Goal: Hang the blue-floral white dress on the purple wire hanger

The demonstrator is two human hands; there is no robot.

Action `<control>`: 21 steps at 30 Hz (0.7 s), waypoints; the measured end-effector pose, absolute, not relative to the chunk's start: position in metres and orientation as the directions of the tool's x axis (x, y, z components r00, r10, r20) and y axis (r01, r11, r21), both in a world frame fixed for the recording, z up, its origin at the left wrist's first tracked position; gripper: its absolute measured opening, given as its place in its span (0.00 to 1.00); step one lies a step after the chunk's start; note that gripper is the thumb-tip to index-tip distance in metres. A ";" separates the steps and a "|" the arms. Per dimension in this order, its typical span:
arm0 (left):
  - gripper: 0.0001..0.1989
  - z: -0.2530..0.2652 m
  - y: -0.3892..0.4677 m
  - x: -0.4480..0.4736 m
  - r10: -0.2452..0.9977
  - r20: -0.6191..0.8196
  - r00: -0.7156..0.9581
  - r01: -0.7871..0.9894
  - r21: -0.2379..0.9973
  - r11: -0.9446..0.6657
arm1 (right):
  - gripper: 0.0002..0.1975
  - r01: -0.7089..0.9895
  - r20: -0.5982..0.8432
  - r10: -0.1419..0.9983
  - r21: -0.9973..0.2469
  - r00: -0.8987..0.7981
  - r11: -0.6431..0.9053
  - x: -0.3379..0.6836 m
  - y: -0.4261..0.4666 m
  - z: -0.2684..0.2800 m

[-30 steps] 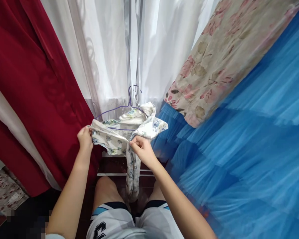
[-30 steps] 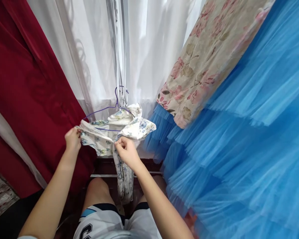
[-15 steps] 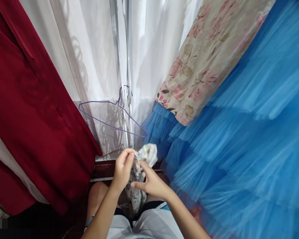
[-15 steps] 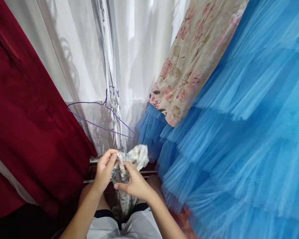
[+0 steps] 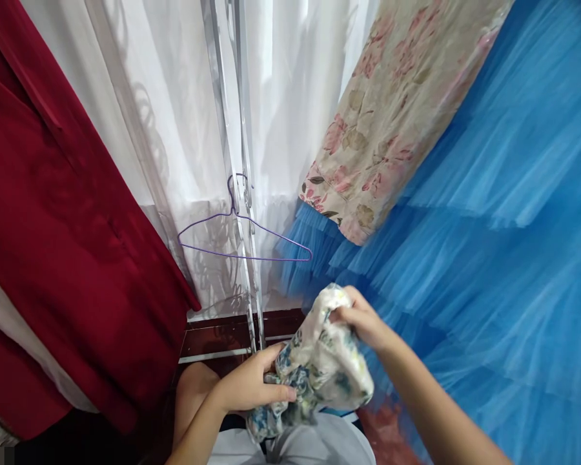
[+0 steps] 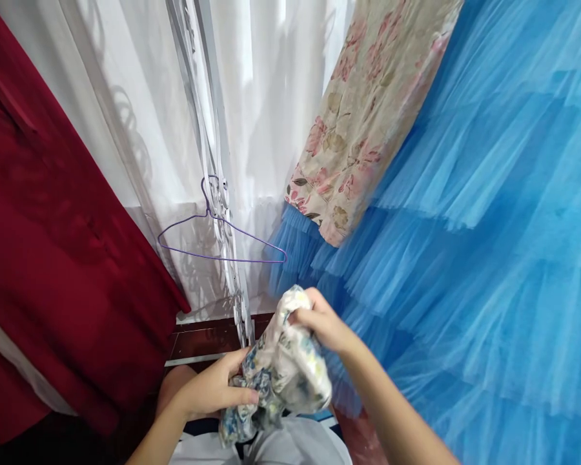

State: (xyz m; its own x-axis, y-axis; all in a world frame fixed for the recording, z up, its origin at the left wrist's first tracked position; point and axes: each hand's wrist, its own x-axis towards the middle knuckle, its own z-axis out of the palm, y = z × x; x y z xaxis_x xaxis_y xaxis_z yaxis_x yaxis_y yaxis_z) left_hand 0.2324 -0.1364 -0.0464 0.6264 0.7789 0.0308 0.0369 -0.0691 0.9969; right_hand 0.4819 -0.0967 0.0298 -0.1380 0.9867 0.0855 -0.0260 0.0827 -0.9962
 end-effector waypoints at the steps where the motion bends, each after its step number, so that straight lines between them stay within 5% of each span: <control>1: 0.25 -0.045 -0.137 0.231 0.806 0.038 0.591 0.098 0.988 -0.118 | 0.05 0.009 0.163 0.970 -0.986 -0.179 0.167 0.491 -0.082 0.044; 5: 0.13 -0.031 -0.124 0.211 0.925 0.159 0.346 0.239 0.938 -0.251 | 0.11 0.003 0.481 0.877 -0.877 0.001 0.481 0.500 -0.008 0.100; 13: 0.10 0.013 -0.094 0.137 0.908 0.416 -0.046 0.179 0.898 -0.403 | 0.13 -0.013 0.367 0.896 -0.927 -0.249 0.376 0.414 0.059 0.099; 16: 0.11 0.016 -0.080 0.096 0.894 0.448 0.019 0.383 0.822 -0.421 | 0.13 -0.061 0.341 0.886 -0.939 -0.315 0.339 0.408 0.048 0.092; 21: 0.08 0.012 -0.043 0.042 0.931 0.255 0.260 0.559 0.746 -0.361 | 0.14 -0.107 0.232 0.854 -0.973 -0.467 0.206 0.425 0.036 0.107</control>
